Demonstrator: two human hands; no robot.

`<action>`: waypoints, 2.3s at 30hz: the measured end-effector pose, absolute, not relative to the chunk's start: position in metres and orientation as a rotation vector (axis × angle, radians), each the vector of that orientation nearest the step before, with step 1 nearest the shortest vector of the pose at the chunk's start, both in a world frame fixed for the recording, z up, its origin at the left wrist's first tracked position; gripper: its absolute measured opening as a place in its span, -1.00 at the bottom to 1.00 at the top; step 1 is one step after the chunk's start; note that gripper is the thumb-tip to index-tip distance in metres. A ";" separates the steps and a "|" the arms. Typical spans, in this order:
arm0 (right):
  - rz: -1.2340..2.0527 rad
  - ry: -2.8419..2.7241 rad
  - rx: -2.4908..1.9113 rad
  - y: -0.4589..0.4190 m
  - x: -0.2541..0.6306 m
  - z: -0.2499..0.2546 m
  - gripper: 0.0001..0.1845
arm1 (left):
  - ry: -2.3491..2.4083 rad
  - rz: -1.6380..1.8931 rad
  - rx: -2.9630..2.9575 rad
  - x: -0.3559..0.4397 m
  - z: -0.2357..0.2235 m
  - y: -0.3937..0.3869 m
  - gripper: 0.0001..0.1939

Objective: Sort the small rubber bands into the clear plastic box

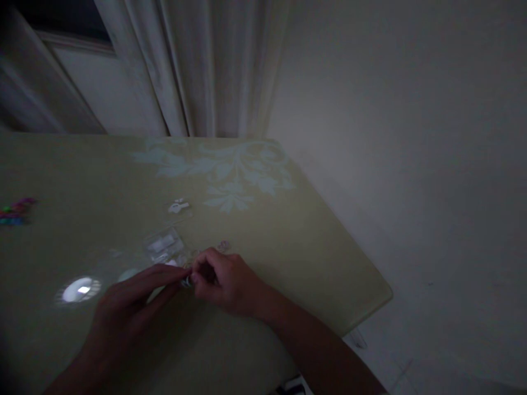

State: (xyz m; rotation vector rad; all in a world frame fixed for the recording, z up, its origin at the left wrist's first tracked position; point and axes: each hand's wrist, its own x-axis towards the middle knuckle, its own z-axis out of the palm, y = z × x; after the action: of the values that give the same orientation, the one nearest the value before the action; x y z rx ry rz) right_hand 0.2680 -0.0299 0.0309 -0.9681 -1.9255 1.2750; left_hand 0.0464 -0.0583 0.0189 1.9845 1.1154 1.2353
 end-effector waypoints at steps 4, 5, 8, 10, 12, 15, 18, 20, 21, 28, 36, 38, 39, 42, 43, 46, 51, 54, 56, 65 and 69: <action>1.436 -1.830 -0.958 -0.032 0.265 0.033 -0.88 | 1.071 1.267 2.048 0.044 0.017 -0.060 -0.74; 1.489 -1.804 -0.961 -0.032 0.265 0.034 -0.87 | 1.066 1.269 2.062 0.044 0.017 -0.060 -0.75; 1.602 -1.753 -0.996 -0.029 0.269 0.041 -0.83 | 1.086 1.256 2.048 0.045 0.019 -0.062 -0.78; 1.569 -1.781 -1.059 -0.023 0.278 0.046 -0.79 | 1.149 1.234 1.979 0.046 0.020 -0.063 -0.82; 1.475 -1.897 -1.161 -0.017 0.291 0.052 -0.81 | 1.204 1.205 1.899 0.048 0.021 -0.065 -0.85; 1.358 -2.167 -1.331 -0.009 0.309 0.060 -0.87 | 1.228 1.202 1.828 0.049 0.022 -0.066 -0.86; 1.211 -2.364 -1.442 -0.008 0.315 0.064 -0.87 | 1.233 1.232 1.818 0.050 0.023 -0.065 -0.86; 1.148 -2.454 -1.468 -0.011 0.312 0.063 -0.86 | 1.232 1.237 1.825 0.049 0.025 -0.063 -0.86; 1.132 -2.500 -1.470 -0.012 0.310 0.062 -0.86 | 1.231 1.238 1.831 0.049 0.026 -0.063 -0.87; 0.989 -2.651 -1.422 -0.019 0.298 0.053 -0.88 | 1.175 1.244 1.918 0.047 0.027 -0.058 -0.77; 1.439 -1.909 -1.158 -0.026 0.283 0.043 -0.88 | 1.058 1.144 1.868 0.052 0.023 -0.057 -0.87; 1.542 -1.830 -1.138 -0.028 0.280 0.038 -0.85 | 1.045 1.155 1.885 0.053 0.021 -0.058 -0.86; 1.576 -1.809 -1.134 -0.028 0.279 0.037 -0.85 | 1.040 1.167 1.897 0.053 0.020 -0.058 -0.85; 1.658 -1.774 -1.111 -0.028 0.277 0.034 -0.83 | 1.007 1.193 1.922 0.052 0.018 -0.058 -0.80; 1.680 -1.765 -1.101 -0.028 0.277 0.035 -0.82 | 0.989 1.193 1.925 0.052 0.018 -0.057 -0.80; 1.675 -1.775 -1.103 -0.025 0.280 0.038 -0.78 | 0.955 1.192 1.938 0.051 0.019 -0.057 -0.80; 1.211 -1.911 -1.293 -0.010 0.295 0.042 -0.87 | 1.107 1.201 1.921 0.051 0.025 -0.058 -0.83; 1.096 -2.058 -1.365 -0.002 0.303 0.040 -0.92 | 1.172 1.200 1.826 0.053 0.026 -0.059 -0.84; 1.109 -2.155 -1.373 -0.001 0.304 0.039 -0.91 | 1.207 1.197 1.740 0.053 0.026 -0.059 -0.87; 1.035 -2.282 -1.375 -0.005 0.291 0.028 -0.86 | 1.266 1.240 1.677 0.050 0.028 -0.058 -0.89; 0.989 -2.311 -1.435 -0.007 0.290 0.024 -0.89 | 1.284 1.253 1.677 0.050 0.029 -0.057 -0.89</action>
State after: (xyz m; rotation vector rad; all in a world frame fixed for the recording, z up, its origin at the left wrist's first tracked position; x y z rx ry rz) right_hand 0.2901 -0.0070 0.0240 -1.4351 -2.3105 0.9886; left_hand 0.0503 -0.0568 0.0290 1.6768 1.2843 1.2534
